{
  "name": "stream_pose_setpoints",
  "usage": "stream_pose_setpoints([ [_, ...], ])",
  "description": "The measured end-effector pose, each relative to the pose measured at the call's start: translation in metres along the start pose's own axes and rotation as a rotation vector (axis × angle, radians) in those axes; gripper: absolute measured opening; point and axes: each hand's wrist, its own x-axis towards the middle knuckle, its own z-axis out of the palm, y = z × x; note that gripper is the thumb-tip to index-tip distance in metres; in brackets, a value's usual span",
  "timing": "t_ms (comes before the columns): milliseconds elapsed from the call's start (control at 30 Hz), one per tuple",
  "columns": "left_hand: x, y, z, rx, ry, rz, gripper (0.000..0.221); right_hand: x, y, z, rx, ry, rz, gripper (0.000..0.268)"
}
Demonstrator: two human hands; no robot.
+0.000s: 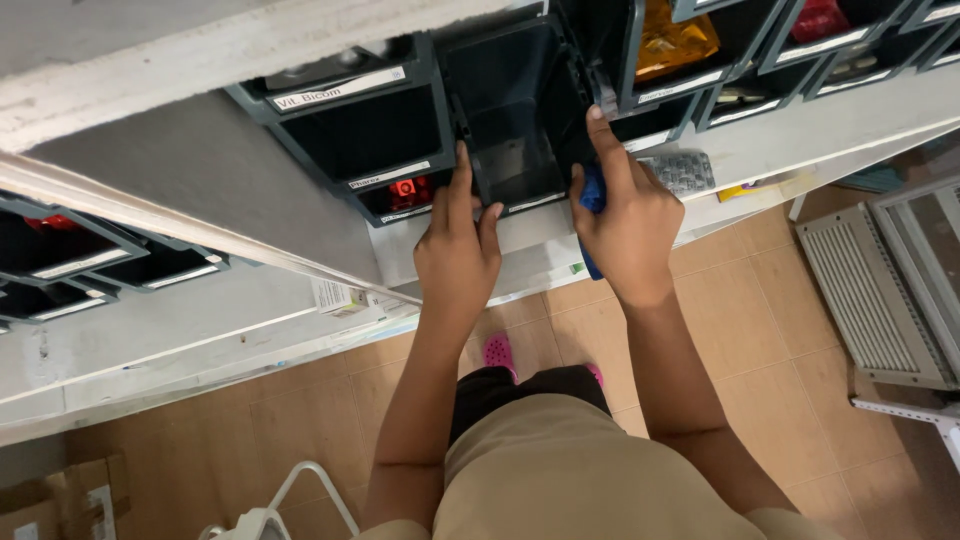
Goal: Cleaning a pharmacy storage bin with a cloth and organizing medication blister packs back into the bin on a shelf.
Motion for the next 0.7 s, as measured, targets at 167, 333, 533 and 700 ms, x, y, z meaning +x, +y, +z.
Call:
stream_pose_setpoints([
  [167,-0.002,-0.005,0.011,0.017,0.023,-0.005,0.066,0.004,0.0,0.005,0.003,0.011,0.005,0.058],
  [333,-0.005,-0.011,0.022,0.016,0.059,-0.015,0.063,0.008,-0.003,0.006,-0.022,0.025,0.017,0.059],
  [533,-0.004,-0.01,0.02,0.201,0.131,0.067,0.055,0.007,-0.003,0.01,-0.036,0.012,0.027,0.059],
  [700,0.005,-0.001,0.002,0.407,0.117,0.088,0.057,0.011,-0.011,0.008,-0.04,0.018,0.052,0.057],
])
